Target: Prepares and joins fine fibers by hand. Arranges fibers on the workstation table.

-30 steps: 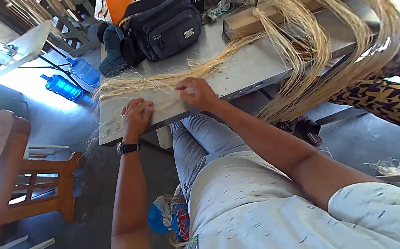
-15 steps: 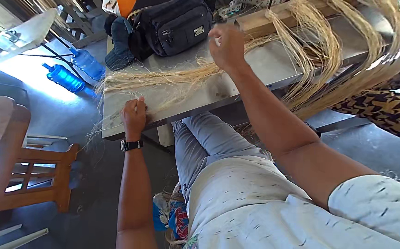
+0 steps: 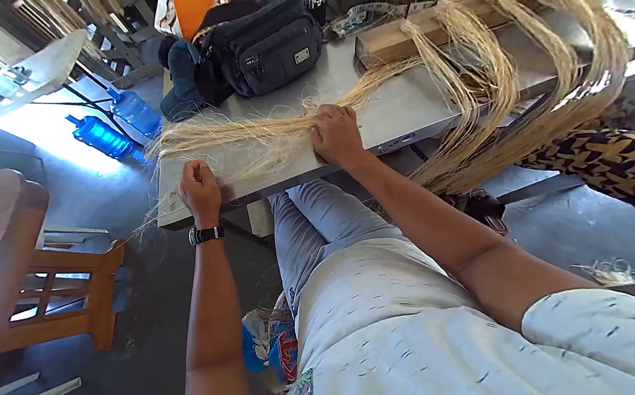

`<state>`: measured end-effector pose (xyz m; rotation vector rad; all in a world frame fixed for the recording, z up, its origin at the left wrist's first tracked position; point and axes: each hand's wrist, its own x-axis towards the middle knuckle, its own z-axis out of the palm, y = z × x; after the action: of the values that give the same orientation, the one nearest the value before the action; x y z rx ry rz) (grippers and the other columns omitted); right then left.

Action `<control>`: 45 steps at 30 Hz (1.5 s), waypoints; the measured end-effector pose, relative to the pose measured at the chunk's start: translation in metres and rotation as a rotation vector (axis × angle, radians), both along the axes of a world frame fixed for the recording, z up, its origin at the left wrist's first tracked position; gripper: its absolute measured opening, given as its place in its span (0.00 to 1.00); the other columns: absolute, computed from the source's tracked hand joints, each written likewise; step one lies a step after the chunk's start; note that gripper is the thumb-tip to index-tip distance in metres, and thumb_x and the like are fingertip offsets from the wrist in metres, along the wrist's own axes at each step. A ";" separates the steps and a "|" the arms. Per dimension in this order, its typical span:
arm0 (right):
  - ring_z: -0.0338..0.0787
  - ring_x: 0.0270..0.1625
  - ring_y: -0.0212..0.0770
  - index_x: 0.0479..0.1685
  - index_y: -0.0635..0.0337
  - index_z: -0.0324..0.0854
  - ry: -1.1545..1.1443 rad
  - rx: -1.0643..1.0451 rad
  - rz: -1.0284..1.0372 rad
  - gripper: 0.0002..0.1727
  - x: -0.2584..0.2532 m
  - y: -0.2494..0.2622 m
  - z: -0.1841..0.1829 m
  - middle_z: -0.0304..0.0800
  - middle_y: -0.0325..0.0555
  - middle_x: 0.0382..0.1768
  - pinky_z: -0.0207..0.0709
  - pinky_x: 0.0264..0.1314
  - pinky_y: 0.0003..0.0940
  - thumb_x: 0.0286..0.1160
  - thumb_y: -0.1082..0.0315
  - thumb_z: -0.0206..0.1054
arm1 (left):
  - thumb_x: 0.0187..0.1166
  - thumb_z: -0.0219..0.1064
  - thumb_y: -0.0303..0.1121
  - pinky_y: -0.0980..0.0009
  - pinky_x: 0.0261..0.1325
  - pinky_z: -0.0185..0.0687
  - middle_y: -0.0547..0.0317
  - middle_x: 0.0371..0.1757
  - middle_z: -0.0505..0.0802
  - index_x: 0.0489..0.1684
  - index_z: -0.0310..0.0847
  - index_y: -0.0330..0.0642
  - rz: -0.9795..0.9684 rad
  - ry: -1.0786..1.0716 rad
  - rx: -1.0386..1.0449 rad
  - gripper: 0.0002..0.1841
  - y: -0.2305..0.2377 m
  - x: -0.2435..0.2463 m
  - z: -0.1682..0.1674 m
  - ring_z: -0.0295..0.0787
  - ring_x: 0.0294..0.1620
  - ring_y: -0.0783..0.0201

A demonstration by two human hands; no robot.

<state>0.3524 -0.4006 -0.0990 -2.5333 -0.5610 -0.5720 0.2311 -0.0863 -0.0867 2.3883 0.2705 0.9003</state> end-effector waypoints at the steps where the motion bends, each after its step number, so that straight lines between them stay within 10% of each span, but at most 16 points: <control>1: 0.82 0.75 0.57 0.56 0.57 0.92 -0.021 0.011 0.007 0.20 -0.001 0.000 -0.001 0.87 0.56 0.69 0.62 0.82 0.62 0.81 0.59 0.55 | 0.93 0.51 0.43 0.47 0.46 0.85 0.45 0.43 0.92 0.58 0.82 0.38 -0.001 -0.014 -0.022 0.19 0.001 0.001 0.000 0.90 0.40 0.52; 5: 0.89 0.64 0.56 0.46 0.60 0.92 -0.025 0.021 0.041 0.19 -0.003 0.000 -0.001 0.94 0.53 0.54 0.74 0.68 0.60 0.81 0.61 0.55 | 0.91 0.53 0.38 0.53 0.58 0.86 0.41 0.54 0.90 0.67 0.78 0.32 0.070 -0.047 -0.159 0.19 0.008 0.007 0.013 0.90 0.51 0.53; 9: 0.88 0.64 0.57 0.44 0.60 0.91 0.018 0.024 0.039 0.17 -0.002 0.001 0.001 0.94 0.53 0.54 0.74 0.67 0.61 0.80 0.61 0.57 | 0.86 0.52 0.31 0.42 0.82 0.64 0.37 0.64 0.89 0.62 0.84 0.33 -0.007 0.073 0.240 0.18 -0.027 0.024 0.069 0.80 0.73 0.41; 15: 0.87 0.63 0.56 0.41 0.59 0.91 0.044 0.015 0.031 0.17 -0.003 0.001 0.004 0.93 0.51 0.51 0.73 0.64 0.59 0.78 0.60 0.58 | 0.88 0.59 0.39 0.32 0.68 0.76 0.40 0.60 0.92 0.61 0.88 0.41 -0.453 0.661 0.462 0.16 -0.089 0.095 0.118 0.88 0.64 0.40; 24: 0.85 0.63 0.56 0.44 0.58 0.90 0.058 0.006 0.031 0.16 0.001 0.000 0.003 0.91 0.52 0.52 0.74 0.63 0.58 0.78 0.57 0.61 | 0.82 0.59 0.32 0.25 0.65 0.73 0.37 0.60 0.92 0.62 0.88 0.47 -0.335 0.621 0.621 0.16 -0.167 0.150 0.099 0.86 0.66 0.33; 41: 0.85 0.63 0.56 0.48 0.57 0.91 0.097 0.022 0.044 0.16 0.002 -0.001 0.004 0.90 0.51 0.52 0.72 0.65 0.58 0.78 0.59 0.59 | 0.87 0.60 0.37 0.40 0.69 0.79 0.41 0.66 0.88 0.74 0.83 0.54 -0.407 0.532 0.484 0.19 -0.162 0.182 0.053 0.86 0.66 0.42; 45: 0.85 0.63 0.55 0.47 0.56 0.91 0.087 0.018 0.046 0.16 0.002 -0.001 0.002 0.91 0.50 0.53 0.72 0.65 0.57 0.78 0.59 0.59 | 0.88 0.59 0.38 0.42 0.69 0.79 0.44 0.60 0.91 0.62 0.90 0.48 -0.448 0.474 0.489 0.15 -0.164 0.179 0.051 0.87 0.65 0.45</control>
<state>0.3549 -0.4012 -0.0967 -2.5076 -0.5786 -0.4462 0.4100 -0.2504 -0.0356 2.9181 -0.3443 0.1937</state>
